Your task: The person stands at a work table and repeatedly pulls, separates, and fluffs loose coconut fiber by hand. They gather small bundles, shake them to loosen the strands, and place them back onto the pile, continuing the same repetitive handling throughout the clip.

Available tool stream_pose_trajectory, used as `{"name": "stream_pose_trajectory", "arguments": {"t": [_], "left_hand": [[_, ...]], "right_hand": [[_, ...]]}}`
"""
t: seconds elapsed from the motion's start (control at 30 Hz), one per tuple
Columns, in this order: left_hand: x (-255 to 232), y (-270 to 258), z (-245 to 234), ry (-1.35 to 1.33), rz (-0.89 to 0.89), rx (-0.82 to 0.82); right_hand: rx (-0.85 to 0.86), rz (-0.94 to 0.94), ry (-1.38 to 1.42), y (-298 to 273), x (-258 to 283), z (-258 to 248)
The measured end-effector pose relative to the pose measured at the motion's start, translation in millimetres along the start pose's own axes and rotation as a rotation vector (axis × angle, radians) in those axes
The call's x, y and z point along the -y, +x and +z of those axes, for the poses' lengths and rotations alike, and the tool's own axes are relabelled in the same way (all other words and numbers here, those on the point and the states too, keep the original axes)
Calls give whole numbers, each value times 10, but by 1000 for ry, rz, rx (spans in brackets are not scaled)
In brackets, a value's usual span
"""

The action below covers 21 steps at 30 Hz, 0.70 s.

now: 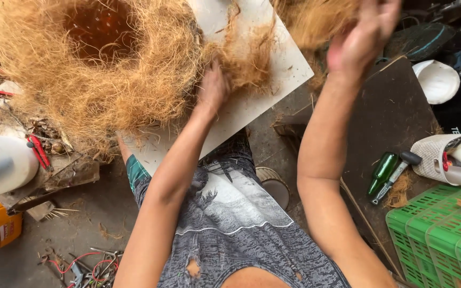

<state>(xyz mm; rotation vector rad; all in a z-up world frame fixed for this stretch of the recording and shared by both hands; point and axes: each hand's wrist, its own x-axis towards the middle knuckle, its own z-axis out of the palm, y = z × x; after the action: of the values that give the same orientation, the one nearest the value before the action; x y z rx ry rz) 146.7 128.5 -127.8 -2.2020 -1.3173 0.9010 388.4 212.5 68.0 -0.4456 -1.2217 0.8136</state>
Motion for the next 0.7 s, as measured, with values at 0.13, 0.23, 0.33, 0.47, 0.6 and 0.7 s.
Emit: {"name": "stream_pose_trajectory", "arguments": {"t": [0.13, 0.23, 0.33, 0.47, 0.6, 0.7], "left_hand": [[581, -1036, -987, -1345, -421, -104], [743, -1412, -1055, -1642, -329, -714], [1034, -1557, -1023, -2078, -407, -853], [1168, -1746, -978, -2074, -538, -1072], [1276, -1713, -962, -1917, -512, -1050], [1088, -1424, -675, -1637, -546, -1168]], "right_hand": [[84, 49, 70, -279, 45, 709], [-77, 42, -244, -545, 29, 1155], [0, 173, -209, -819, -17, 1457], [17, 245, -281, -1019, 33, 1688], [98, 252, -280, -1095, 66, 1772], [78, 207, -345, -1114, 22, 1744]]}}
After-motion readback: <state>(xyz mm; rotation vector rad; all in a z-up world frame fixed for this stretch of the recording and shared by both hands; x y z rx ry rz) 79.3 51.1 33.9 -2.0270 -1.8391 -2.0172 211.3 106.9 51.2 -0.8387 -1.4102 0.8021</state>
